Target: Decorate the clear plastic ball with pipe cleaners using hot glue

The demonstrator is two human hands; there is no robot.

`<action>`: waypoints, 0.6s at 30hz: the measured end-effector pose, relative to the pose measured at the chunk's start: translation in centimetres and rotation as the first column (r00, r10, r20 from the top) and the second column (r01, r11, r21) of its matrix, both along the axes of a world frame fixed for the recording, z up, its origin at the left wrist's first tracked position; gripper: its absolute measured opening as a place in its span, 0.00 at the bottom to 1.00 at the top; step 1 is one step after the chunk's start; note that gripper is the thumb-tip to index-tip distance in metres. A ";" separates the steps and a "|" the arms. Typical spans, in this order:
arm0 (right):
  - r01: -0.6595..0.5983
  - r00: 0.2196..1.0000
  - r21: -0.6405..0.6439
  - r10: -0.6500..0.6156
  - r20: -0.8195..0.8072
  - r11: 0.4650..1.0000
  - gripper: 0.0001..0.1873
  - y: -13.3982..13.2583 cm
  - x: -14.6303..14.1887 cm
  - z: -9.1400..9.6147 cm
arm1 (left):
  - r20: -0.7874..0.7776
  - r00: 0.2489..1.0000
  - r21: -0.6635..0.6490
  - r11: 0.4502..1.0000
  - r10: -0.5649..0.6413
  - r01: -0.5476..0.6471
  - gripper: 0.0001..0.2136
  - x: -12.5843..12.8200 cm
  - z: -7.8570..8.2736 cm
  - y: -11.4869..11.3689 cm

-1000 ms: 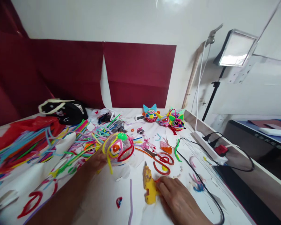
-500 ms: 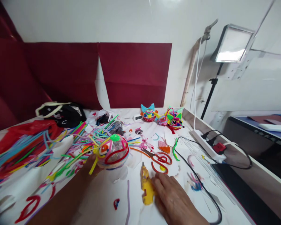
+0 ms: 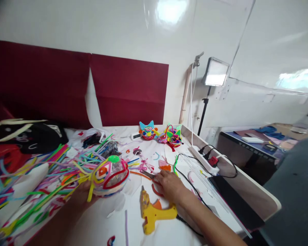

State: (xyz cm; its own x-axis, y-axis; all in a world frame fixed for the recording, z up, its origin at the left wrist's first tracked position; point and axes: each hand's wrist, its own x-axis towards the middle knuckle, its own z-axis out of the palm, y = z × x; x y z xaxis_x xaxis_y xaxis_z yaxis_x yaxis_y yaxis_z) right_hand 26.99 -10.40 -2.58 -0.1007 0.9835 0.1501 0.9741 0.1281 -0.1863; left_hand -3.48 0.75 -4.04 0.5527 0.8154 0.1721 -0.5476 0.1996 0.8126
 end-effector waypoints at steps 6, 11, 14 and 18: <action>0.060 0.986 -0.191 -0.028 0.163 0.980 0.18 0.9 -1.3 1.8 | 0.048 0.997 -0.077 0.995 -0.058 0.061 0.19 -0.7 -0.9 0.8; 0.119 0.975 -0.201 -0.077 0.207 0.972 0.19 1.1 -2.3 1.9 | 0.023 0.994 -0.074 0.992 -0.103 0.105 0.17 -0.9 -1.6 1.1; 0.125 0.973 -0.182 -0.085 0.215 0.975 0.18 1.0 -2.7 1.6 | -0.005 0.998 -0.071 0.996 -0.062 0.061 0.17 -0.6 -2.0 1.1; 0.116 0.973 -0.145 -0.082 0.218 0.983 0.18 1.0 -2.7 1.1 | -0.042 0.999 -0.079 0.997 -0.028 0.024 0.22 -0.3 -1.7 0.8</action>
State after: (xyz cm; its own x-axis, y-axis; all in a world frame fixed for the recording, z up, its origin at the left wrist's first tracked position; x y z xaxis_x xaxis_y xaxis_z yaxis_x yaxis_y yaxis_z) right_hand 24.31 -9.38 -1.49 -0.0144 0.9997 -0.0192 0.9998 0.0147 0.0138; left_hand -3.79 1.51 -5.75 0.5793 0.8108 0.0836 -0.5066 0.2777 0.8162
